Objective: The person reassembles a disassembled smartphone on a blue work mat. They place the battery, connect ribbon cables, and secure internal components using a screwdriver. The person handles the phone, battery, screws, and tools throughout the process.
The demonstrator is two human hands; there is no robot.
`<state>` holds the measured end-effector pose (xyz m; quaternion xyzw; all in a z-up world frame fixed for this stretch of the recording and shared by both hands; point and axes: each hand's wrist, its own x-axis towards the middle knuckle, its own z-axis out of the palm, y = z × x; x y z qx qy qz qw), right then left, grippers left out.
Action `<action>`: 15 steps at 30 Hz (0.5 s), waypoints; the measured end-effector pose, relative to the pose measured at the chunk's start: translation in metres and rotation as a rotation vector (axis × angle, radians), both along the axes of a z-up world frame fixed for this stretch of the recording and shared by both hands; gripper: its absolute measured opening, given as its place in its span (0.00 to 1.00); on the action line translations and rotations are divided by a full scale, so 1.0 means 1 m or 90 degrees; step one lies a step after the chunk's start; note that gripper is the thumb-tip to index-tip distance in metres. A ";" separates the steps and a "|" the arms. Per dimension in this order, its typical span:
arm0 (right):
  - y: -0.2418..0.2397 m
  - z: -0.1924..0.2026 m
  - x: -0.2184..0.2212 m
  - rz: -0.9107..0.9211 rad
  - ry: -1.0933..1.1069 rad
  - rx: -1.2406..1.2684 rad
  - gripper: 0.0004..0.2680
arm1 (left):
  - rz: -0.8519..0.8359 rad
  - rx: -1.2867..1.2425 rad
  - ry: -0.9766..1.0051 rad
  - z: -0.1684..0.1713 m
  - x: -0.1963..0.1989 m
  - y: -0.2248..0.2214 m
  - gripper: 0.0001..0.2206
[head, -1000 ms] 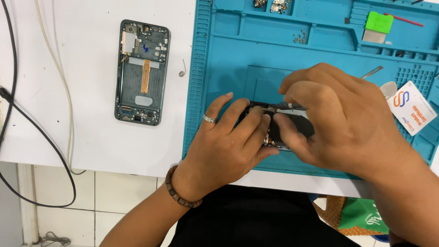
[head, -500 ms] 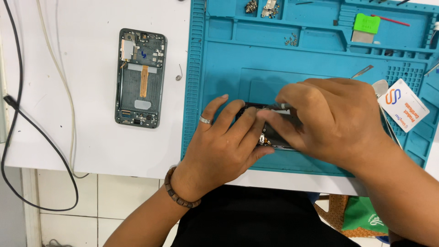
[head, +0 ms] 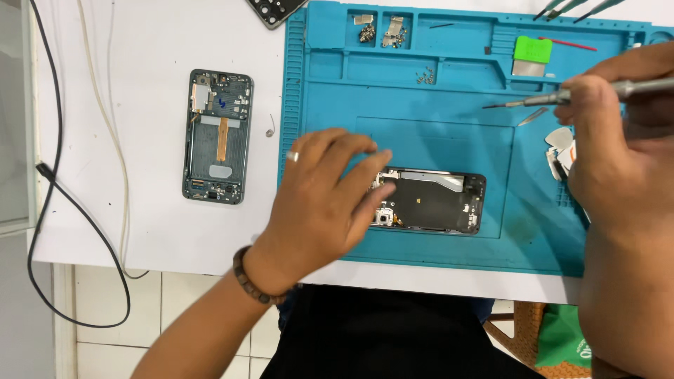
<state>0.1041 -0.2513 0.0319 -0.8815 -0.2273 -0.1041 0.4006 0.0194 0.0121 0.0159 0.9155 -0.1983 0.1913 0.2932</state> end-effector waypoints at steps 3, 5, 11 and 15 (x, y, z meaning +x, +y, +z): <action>0.009 -0.007 0.010 0.078 -0.053 0.109 0.17 | 0.015 0.054 0.026 -0.008 0.039 -0.003 0.07; 0.016 -0.002 0.009 0.087 -0.052 0.138 0.15 | 0.003 0.058 0.023 -0.022 0.071 -0.003 0.03; 0.008 -0.004 0.012 0.140 -0.138 0.119 0.16 | -0.076 0.144 0.002 -0.046 0.129 -0.002 0.06; 0.004 -0.004 0.012 0.149 -0.130 0.097 0.17 | -0.110 0.215 -0.011 -0.052 0.140 -0.002 0.10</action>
